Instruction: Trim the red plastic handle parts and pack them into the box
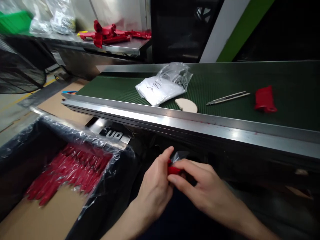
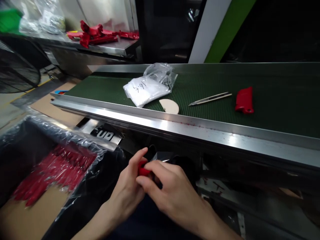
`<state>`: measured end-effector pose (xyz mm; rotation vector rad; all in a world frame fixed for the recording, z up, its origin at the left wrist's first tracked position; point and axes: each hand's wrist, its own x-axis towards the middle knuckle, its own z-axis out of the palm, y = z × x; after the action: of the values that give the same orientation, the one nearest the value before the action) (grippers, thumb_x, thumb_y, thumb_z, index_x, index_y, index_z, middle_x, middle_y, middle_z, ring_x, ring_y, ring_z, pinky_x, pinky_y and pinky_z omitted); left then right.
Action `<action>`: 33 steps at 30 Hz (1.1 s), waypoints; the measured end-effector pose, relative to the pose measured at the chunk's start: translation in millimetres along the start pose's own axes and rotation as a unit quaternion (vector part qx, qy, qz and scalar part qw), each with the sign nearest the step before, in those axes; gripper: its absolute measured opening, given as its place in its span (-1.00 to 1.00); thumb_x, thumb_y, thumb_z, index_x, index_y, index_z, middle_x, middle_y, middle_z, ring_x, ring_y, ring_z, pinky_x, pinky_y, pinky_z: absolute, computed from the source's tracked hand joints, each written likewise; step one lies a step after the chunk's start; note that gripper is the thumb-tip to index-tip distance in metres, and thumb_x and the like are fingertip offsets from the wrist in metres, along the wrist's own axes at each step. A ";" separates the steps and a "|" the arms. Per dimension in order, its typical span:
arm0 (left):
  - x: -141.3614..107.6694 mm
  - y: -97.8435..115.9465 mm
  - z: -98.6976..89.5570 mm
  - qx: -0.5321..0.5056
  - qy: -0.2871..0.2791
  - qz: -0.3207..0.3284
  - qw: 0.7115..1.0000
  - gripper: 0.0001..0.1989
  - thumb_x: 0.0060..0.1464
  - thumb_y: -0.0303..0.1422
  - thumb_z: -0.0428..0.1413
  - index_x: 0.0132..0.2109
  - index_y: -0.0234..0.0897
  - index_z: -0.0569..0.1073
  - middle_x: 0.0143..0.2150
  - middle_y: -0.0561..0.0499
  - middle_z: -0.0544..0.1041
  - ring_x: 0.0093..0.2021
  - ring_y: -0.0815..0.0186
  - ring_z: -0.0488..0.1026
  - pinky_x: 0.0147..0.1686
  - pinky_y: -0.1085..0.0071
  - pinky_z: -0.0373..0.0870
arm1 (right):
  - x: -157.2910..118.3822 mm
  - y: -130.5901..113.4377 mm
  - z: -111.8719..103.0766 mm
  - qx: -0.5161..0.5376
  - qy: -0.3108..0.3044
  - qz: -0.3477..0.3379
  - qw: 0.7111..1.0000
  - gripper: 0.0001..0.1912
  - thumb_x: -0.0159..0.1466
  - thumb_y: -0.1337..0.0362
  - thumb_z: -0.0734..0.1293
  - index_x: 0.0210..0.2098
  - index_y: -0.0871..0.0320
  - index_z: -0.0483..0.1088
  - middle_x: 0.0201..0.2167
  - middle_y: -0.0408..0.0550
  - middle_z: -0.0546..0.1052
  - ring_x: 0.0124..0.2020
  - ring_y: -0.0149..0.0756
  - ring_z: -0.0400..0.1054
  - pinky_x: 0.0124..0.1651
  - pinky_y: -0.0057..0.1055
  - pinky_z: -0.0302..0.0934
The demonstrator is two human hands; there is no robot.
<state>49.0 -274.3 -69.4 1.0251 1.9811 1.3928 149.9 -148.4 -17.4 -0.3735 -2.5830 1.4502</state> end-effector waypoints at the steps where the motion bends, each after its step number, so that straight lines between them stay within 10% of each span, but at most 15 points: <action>1: -0.2 -1.9 -0.4 0.035 -0.011 0.019 0.999 -0.29 0.04 -0.53 0.07 0.30 -0.05 0.07 -0.10 0.00 0.43 -0.24 0.31 0.40 -0.14 0.29 0.32 | -0.7 -1.1 -3.3 0.019 -0.010 0.006 1.000 -0.89 0.36 0.28 0.24 -0.21 0.02 0.42 -0.36 -0.27 0.47 -0.36 -0.52 0.35 -0.30 -0.58 0.25; 8: 19.5 -13.4 -15.1 -0.006 0.093 -0.075 0.993 -0.72 0.12 -0.39 0.09 -0.01 -0.25 0.30 -0.32 0.07 0.43 -0.33 0.36 0.39 -0.25 0.41 0.33 | -42.4 9.7 -25.3 -0.145 0.285 -0.063 0.946 -0.82 0.26 0.35 0.36 -0.14 0.03 0.42 -0.33 -0.18 0.53 -0.39 -0.39 0.44 -0.31 -0.48 0.34; 12: 26.0 -6.5 -22.5 -0.050 0.093 -0.111 0.988 -0.83 0.12 -0.28 0.13 -0.31 -0.32 0.44 -0.40 0.04 0.46 -0.39 0.39 0.38 -0.39 0.50 0.30 | -57.4 8.9 -24.8 -0.262 0.227 -0.161 0.924 -0.72 0.25 0.44 0.33 -0.08 0.02 0.38 -0.28 -0.12 0.55 -0.31 -0.31 0.47 -0.21 -0.38 0.40; 22: 15.4 1.1 -18.9 -0.067 0.083 -0.017 0.994 -0.87 0.19 -0.36 0.11 -0.27 -0.29 0.53 -0.28 -0.01 0.48 -0.25 0.36 0.43 -0.22 0.48 0.34 | -44.0 30.4 -15.0 -0.315 0.041 -0.286 0.904 -0.68 0.29 0.58 0.15 -0.01 0.35 0.37 -0.11 0.20 0.51 -0.08 -0.07 0.41 -0.14 -0.13 0.35; 29: -12.7 -4.1 4.0 -0.029 0.140 0.069 0.987 -0.83 0.21 -0.55 0.02 -0.17 -0.23 0.46 -0.21 -0.01 0.43 -0.22 0.38 0.41 -0.21 0.46 0.35 | -40.5 28.8 18.1 -0.201 0.263 -0.162 0.930 -0.69 0.20 0.60 0.33 -0.09 0.24 0.35 -0.28 -0.02 0.51 -0.28 -0.34 0.43 -0.14 -0.38 0.37; 33: -22.3 -2.2 5.1 -0.006 0.121 0.089 0.989 -0.79 0.21 -0.56 -0.02 -0.14 -0.26 0.47 -0.22 -0.08 0.43 -0.24 0.34 0.41 -0.24 0.41 0.38 | -35.8 37.6 22.0 -0.194 0.160 -0.187 0.950 -0.63 0.25 0.56 0.23 0.02 0.19 0.35 -0.12 0.06 0.49 -0.12 -0.25 0.43 -0.09 -0.32 0.40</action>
<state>65.3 -289.9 -73.6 1.0951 2.0902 1.6927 183.9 -157.9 -61.4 -0.1346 -2.4789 0.6913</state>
